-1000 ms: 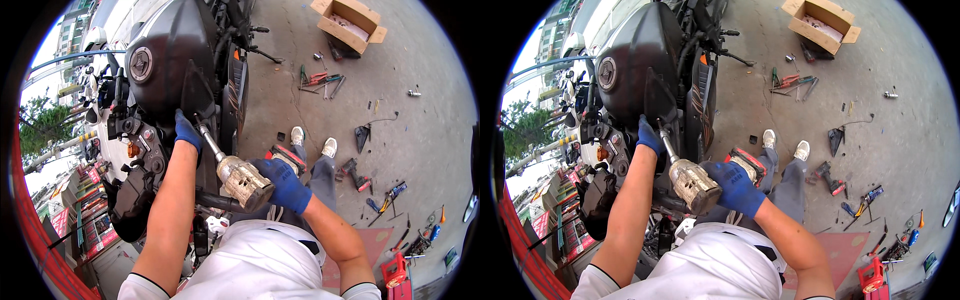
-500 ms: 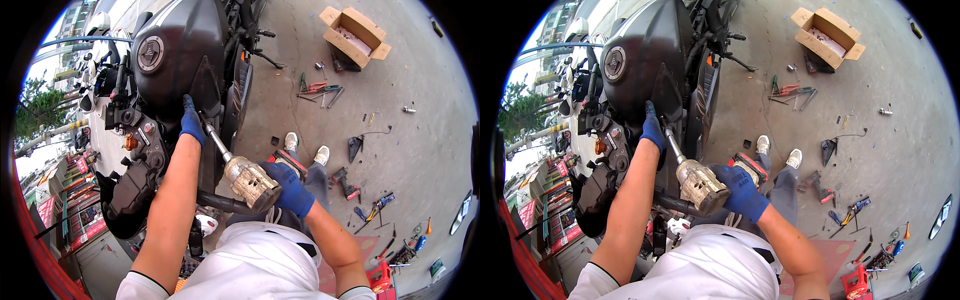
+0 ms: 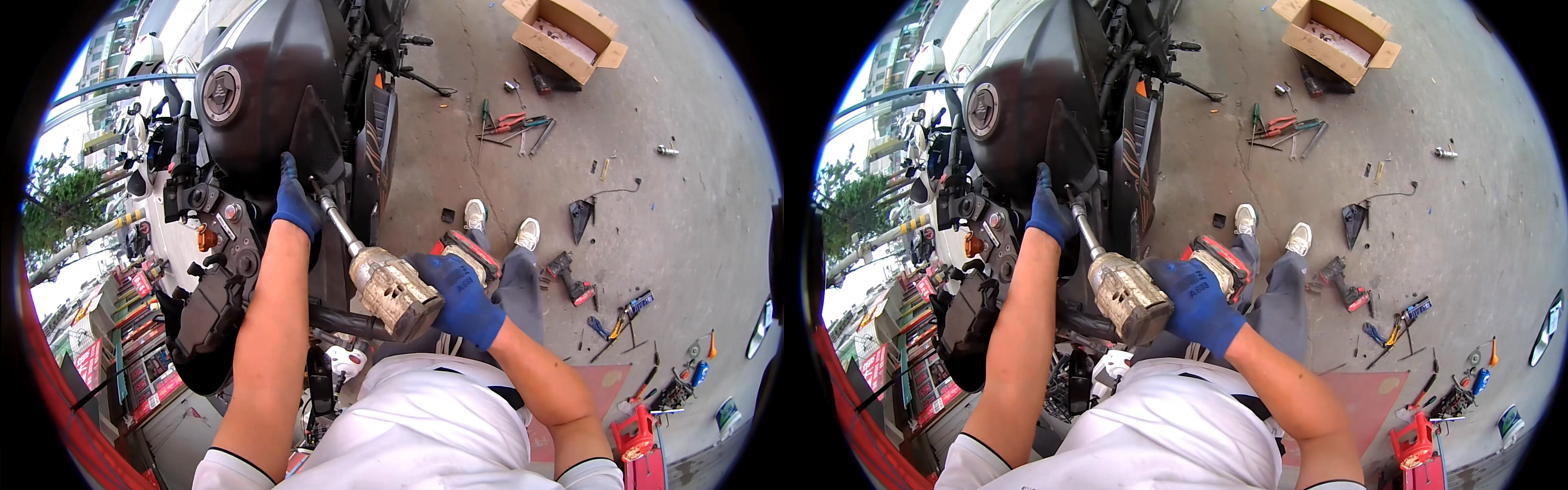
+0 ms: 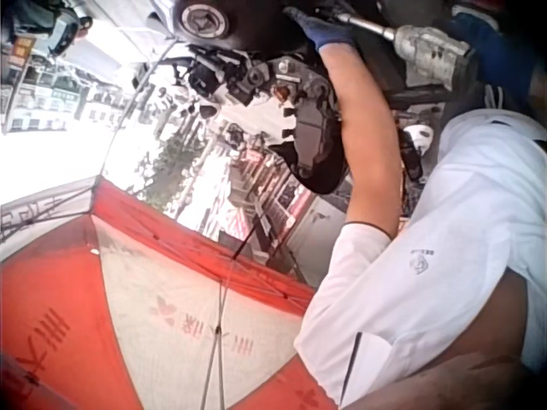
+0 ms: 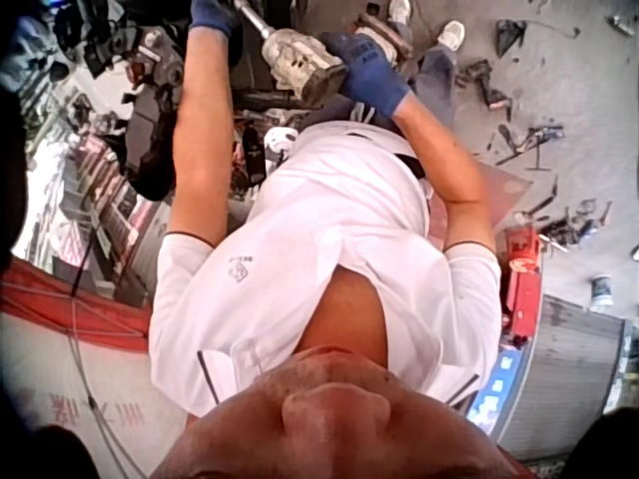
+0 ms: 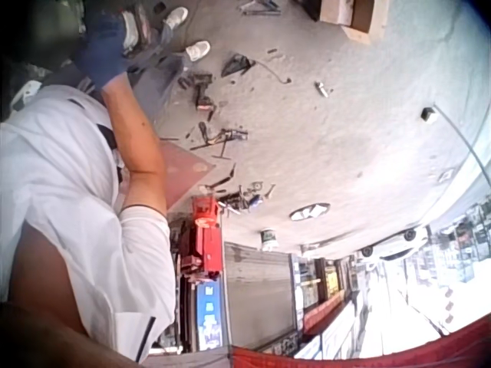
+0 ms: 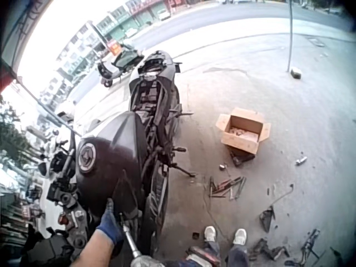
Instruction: The person uses a cordless impact wrench to remove bolts from the motorcycle's frame and side panels. They then detach and remove the motorcycle's fuel tank, placing it aside.
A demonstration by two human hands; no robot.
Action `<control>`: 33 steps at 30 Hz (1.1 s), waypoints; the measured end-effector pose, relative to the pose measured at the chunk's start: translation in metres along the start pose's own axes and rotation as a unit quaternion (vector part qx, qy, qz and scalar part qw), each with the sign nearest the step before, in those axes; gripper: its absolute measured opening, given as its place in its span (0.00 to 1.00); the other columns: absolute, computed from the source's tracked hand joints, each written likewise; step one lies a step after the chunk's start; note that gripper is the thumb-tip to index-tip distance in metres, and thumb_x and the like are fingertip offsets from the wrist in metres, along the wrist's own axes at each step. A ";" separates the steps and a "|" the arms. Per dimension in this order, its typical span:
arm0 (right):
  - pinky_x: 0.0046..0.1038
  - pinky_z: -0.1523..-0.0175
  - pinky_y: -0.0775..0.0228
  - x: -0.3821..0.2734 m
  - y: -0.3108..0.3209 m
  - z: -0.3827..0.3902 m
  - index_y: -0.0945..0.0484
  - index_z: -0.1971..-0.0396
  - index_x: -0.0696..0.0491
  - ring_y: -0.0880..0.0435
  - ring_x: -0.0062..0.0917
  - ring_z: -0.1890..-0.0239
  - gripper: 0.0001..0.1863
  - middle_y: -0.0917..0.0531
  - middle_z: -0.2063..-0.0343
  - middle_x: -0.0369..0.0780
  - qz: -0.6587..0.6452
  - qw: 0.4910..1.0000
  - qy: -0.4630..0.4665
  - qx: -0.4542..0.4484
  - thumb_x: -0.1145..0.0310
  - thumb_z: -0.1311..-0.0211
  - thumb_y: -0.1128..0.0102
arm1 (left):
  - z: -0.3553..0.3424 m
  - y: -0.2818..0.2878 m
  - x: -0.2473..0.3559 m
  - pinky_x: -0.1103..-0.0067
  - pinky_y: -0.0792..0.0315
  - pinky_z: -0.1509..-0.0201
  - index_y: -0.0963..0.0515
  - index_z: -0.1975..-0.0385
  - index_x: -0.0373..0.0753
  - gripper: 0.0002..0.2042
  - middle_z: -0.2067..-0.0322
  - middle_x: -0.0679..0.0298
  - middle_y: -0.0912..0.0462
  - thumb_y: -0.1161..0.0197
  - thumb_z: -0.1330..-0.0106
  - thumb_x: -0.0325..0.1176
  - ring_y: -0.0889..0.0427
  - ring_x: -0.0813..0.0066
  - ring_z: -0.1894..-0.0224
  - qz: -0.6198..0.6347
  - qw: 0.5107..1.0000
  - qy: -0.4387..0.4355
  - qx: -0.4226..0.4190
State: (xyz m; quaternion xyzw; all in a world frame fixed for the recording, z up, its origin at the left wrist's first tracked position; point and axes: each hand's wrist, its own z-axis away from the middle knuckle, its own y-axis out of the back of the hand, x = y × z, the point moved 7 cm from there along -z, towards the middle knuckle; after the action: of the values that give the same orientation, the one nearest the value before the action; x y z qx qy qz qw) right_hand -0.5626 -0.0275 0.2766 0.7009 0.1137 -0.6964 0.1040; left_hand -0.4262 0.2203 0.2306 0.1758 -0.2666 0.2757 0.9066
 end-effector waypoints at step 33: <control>0.35 0.55 0.37 0.010 -0.009 0.006 0.31 0.49 0.52 0.25 0.33 0.64 0.27 0.25 0.70 0.40 0.257 0.966 0.029 -0.027 0.62 0.52 0.40 | 0.025 -0.020 0.003 0.70 0.25 0.63 0.27 0.54 0.43 0.28 0.62 0.60 0.22 0.40 0.42 0.60 0.23 0.60 0.64 0.026 0.997 -0.009 -0.066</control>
State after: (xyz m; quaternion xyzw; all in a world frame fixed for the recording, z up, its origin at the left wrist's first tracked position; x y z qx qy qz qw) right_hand -0.5708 -0.0204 0.2664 0.7235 -0.0481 -0.6224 0.2948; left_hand -0.4217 0.1946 0.2490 0.1109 -0.2970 0.2797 0.9062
